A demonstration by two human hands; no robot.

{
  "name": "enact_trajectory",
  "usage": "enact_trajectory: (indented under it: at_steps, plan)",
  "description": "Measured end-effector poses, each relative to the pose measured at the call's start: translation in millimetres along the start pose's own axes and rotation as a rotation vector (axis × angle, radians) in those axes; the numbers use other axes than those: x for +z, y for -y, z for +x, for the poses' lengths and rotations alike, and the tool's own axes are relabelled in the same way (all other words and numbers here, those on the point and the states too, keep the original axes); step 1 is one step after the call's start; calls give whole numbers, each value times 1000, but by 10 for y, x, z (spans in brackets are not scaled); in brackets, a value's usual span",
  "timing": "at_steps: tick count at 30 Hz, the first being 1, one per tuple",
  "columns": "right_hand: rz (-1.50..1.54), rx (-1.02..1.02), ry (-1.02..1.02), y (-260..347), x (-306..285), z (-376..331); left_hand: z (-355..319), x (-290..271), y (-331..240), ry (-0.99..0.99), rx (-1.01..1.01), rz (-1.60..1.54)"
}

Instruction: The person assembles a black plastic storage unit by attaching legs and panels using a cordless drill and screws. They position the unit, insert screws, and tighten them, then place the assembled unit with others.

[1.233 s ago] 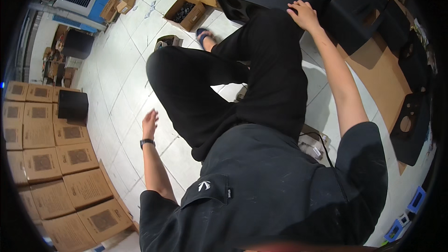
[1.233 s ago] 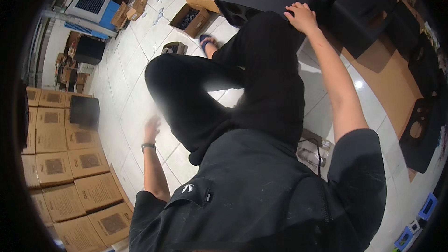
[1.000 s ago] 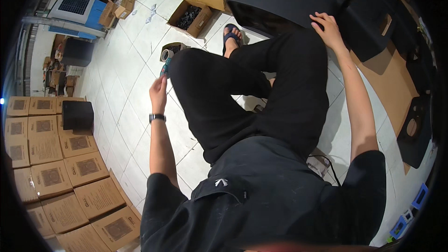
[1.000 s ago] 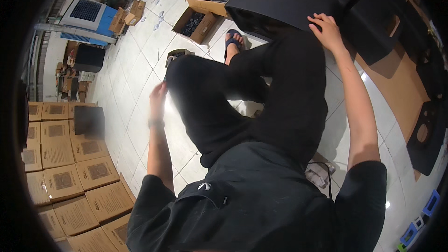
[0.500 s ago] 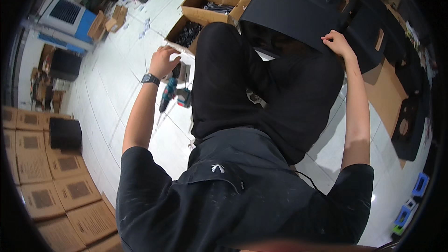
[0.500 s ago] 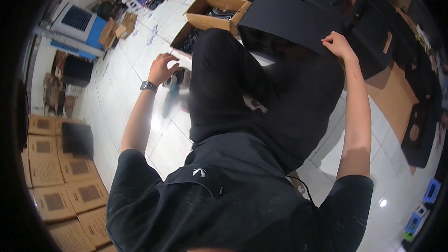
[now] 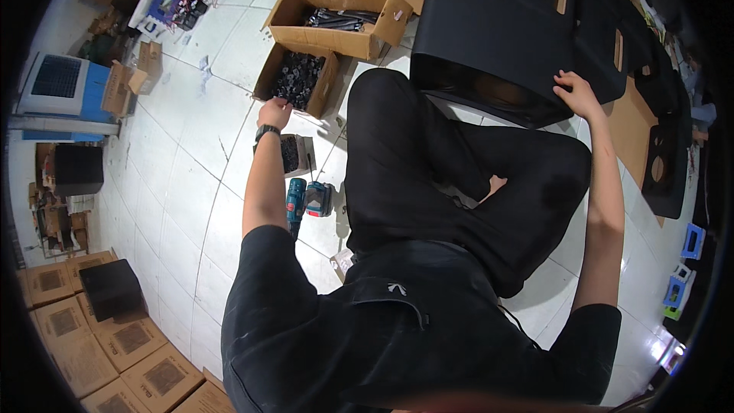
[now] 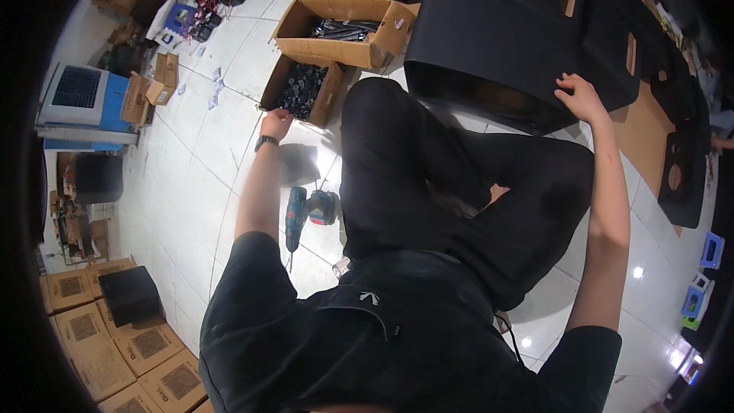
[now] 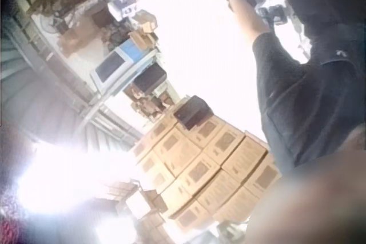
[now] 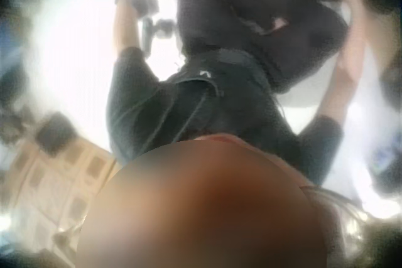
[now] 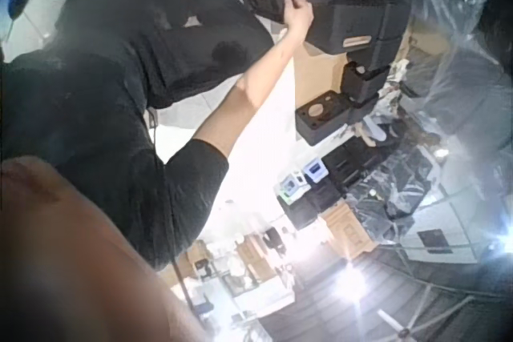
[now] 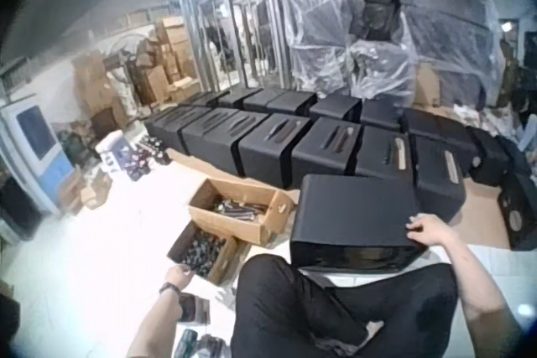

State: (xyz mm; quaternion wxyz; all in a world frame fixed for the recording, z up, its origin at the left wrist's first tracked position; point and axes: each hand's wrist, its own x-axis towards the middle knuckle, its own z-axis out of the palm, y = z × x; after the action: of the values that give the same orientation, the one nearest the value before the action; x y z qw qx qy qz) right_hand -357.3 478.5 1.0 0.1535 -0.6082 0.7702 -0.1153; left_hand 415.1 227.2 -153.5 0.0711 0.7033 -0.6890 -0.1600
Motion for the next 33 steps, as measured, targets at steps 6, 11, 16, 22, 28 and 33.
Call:
enact_trajectory:
  at_steps: [6,11,16,22,28,33]
  plan:
    - [-17,176,127,351,-164,-19,363,462,-180,88,-98,271]
    - [-4,240,152,425,-176,52,620,811,216,0,46,283]
    - [-84,330,119,594,-168,12,785,713,10,207,-25,417]
    - [-196,391,122,708,-144,76,1016,724,-57,423,-87,314]
    - [-271,442,114,743,-87,87,1284,959,189,387,-21,201]
    - [-308,404,102,883,-36,88,1272,963,322,363,14,95]
